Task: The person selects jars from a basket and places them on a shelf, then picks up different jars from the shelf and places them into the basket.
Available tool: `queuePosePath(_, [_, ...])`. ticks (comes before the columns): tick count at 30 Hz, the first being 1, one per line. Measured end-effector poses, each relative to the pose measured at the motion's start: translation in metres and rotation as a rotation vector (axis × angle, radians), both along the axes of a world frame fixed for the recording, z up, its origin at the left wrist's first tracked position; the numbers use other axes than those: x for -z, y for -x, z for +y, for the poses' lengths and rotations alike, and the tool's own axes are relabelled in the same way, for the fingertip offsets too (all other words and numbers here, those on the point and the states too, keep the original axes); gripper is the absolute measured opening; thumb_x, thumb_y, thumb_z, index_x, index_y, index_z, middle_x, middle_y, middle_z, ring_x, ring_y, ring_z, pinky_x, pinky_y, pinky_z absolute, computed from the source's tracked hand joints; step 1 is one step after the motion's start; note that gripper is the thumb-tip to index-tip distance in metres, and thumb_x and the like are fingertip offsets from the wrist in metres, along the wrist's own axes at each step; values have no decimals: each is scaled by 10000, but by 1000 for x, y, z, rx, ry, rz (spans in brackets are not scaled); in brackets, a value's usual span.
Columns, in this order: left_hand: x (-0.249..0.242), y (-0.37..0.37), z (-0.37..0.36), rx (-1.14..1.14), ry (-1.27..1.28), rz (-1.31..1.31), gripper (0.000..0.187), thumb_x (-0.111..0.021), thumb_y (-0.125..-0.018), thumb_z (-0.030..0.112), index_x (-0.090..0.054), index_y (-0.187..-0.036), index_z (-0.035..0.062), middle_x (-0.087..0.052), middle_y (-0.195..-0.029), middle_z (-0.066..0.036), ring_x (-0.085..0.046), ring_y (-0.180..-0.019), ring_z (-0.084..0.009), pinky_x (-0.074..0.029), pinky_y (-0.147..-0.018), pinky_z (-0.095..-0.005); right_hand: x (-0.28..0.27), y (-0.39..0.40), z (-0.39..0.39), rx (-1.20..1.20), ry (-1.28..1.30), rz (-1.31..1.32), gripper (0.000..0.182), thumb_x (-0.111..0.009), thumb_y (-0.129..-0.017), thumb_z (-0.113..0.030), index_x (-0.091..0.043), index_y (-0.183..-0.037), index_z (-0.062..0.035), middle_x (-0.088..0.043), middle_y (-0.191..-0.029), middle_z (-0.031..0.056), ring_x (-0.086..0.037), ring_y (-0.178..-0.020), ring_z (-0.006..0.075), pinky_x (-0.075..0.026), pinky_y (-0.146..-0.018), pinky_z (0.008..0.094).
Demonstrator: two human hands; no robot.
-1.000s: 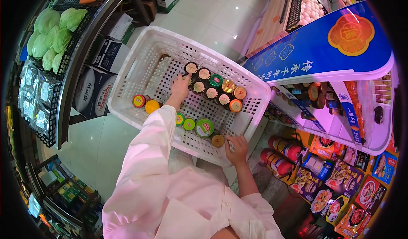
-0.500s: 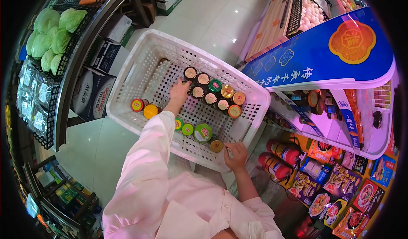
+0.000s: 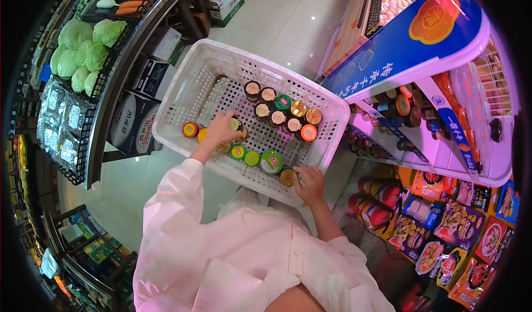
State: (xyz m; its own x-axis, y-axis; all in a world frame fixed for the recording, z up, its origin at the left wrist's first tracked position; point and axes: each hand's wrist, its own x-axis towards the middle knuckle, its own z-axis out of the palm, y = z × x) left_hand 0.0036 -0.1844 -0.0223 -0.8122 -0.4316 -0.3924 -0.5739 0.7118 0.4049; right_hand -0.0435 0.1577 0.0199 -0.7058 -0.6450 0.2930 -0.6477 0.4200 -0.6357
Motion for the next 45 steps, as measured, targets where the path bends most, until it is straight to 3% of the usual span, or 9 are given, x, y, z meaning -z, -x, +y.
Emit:
queuePosePath(4, [-72, -1, 26, 10, -4, 207, 606, -753, -631, 334, -538, -1184, 209, -543, -1023, -203, -582, -963, -388, -493, -859, -440, 1, -1, 4, -6, -66, -45, 290, -715, -734, -106, -667, -1020, -108, -647, -874, 60, -604, -827, 250, -486, -749, 353])
queuePosePath(7, [-128, 1, 56, 67, -27, 321, 573, -759, -629, 306, -560, -1155, 196, -546, -984, -174, -584, -940, -370, -491, -834, -426, -10, 0, -3, 48, 105, -425, 481, -755, -743, -194, -597, -1184, -83, -612, -1091, 112, -576, -1023, 276, -463, -894, 379])
queuePosePath(13, [-218, 5, 125, 207, -246, 479, 517, -773, -614, 289, -612, -1093, 178, -537, -920, -123, -587, -859, -316, -487, -767, -391, -72, 12, -23, -167, 133, -260, 971, -841, -663, -280, -294, -1423, -22, -394, -1377, 199, -379, -1276, 368, -322, -1066, 458])
queuePosePath(17, [-238, 11, 165, 248, -288, 627, 543, -815, -646, 271, -628, -1133, 119, -536, -920, -77, -572, -847, -233, -475, -747, -339, -83, 10, -6, -98, 350, -740, 798, -770, -729, -98, -327, -1389, -30, -496, -1287, 142, -537, -1144, 244, -436, -970, 354])
queuePosePath(20, [-229, 17, 183, 163, -547, 654, 666, -834, -697, 239, -541, -1272, 73, -558, -1045, -56, -568, -966, -169, -479, -818, -313, -98, 10, 11, -179, 542, -807, 742, -739, -748, -7, -329, -1366, -28, -481, -1287, 88, -503, -1178, 173, -432, -988, 341])
queuePosePath(23, [-208, 23, 206, 145, -811, 644, 766, -828, -720, 226, -434, -1348, 34, -546, -1235, -86, -546, -1109, -170, -475, -896, -319, -98, 14, 29, -203, 639, -923, 750, -741, -741, -5, -326, -1365, -34, -473, -1306, 93, -484, -1206, 185, -419, -1008, 360])
queuePosePath(31, [-194, 44, 241, 11, -1172, 505, 578, -765, -795, 222, -507, -1261, 1, -622, -1112, -92, -602, -1004, -179, -480, -897, -336, -114, 19, 54, -22, 708, -966, 718, -733, -759, -24, -330, -1352, -34, -493, -1255, 82, -511, -1153, 164, -443, -964, 340])
queuePosePath(38, [-185, 56, 257, -5, -1217, 471, 490, -727, -823, 235, -548, -1213, -1, -632, -1050, -70, -594, -910, -141, -470, -847, -299, -130, 20, 79, 37, 710, -1108, 635, -689, -856, -109, -335, -1380, -55, -501, -1264, 74, -510, -1161, 155, -446, -961, 333])
queuePosePath(45, [-211, 62, 288, -55, -962, 448, 711, -828, -718, 283, -487, -1248, -45, -609, -1088, -102, -610, -879, -148, -505, -781, -304, -119, 23, 99, 53, 796, -1138, 662, -698, -850, -122, -332, -1398, -63, -481, -1321, 77, -511, -1178, 169, -437, -987, 353])
